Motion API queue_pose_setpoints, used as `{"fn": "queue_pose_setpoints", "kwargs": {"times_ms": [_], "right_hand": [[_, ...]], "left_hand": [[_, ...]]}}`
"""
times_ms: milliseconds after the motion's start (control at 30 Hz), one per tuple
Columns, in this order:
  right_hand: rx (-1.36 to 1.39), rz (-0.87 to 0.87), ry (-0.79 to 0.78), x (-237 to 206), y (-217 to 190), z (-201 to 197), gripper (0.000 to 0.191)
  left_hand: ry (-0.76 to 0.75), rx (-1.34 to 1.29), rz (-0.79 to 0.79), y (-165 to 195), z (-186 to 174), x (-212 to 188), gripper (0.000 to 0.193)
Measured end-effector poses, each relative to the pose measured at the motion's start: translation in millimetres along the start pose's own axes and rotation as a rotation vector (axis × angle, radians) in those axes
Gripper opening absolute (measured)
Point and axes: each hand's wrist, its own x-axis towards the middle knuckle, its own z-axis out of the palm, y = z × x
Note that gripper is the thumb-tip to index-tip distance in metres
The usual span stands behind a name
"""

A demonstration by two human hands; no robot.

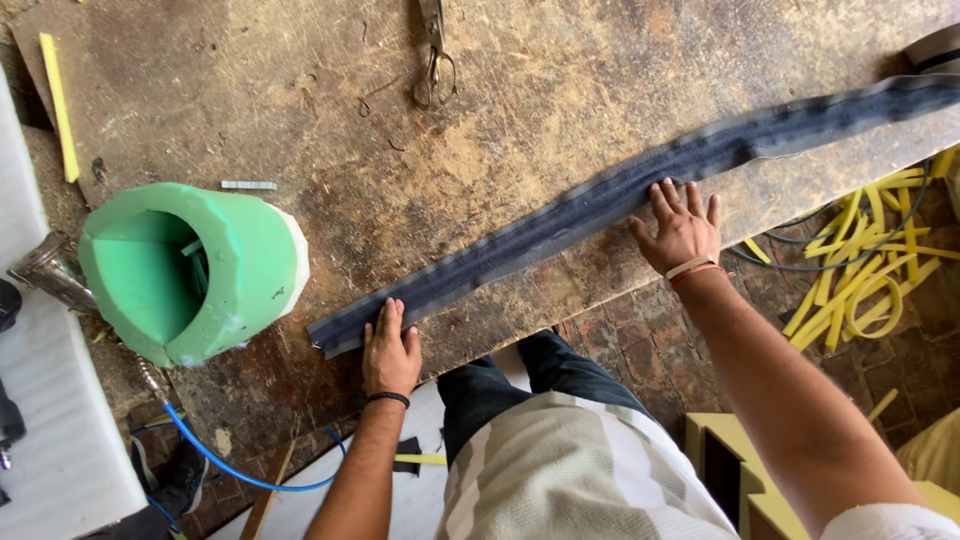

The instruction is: The person works at an upholstery workshop table with a long fabric edging strap. They unfold and straighten the strap, apply adhesive along it with a glue gun, fold the fabric over the glued edge and press it closed, then lift and reposition the strap to continue along its length.

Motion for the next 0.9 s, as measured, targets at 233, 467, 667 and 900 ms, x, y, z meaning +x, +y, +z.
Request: {"fn": "queue_pose_setpoints", "kwargs": {"times_ms": [233, 467, 667, 900], "right_hand": [[0.677, 0.131, 0.055, -41.0, -54.6, 38.9, 0.030], [1.256, 0.110, -0.708, -86.2, -199.9, 68.4, 0.030], [1.783, 0.321, -0.990, -107.8, -283.0, 70.0, 0.033], [2.267, 0.535, -0.546, -102.9, -309.3, 79.0, 0.026]], "left_hand": [[0.117, -0.167, -0.240, 5.8, -16.5, 22.3, 0.053], [-0.149, 0.168, -0.106, -9.2, -40.7, 67.5, 0.047], [-0.506, -0.251, -0.073, -19.8, -49.5, 91.7, 0.040], [-0.547, -0.238, -0.037, -2.0, -64.4, 82.6, 0.038]]}}
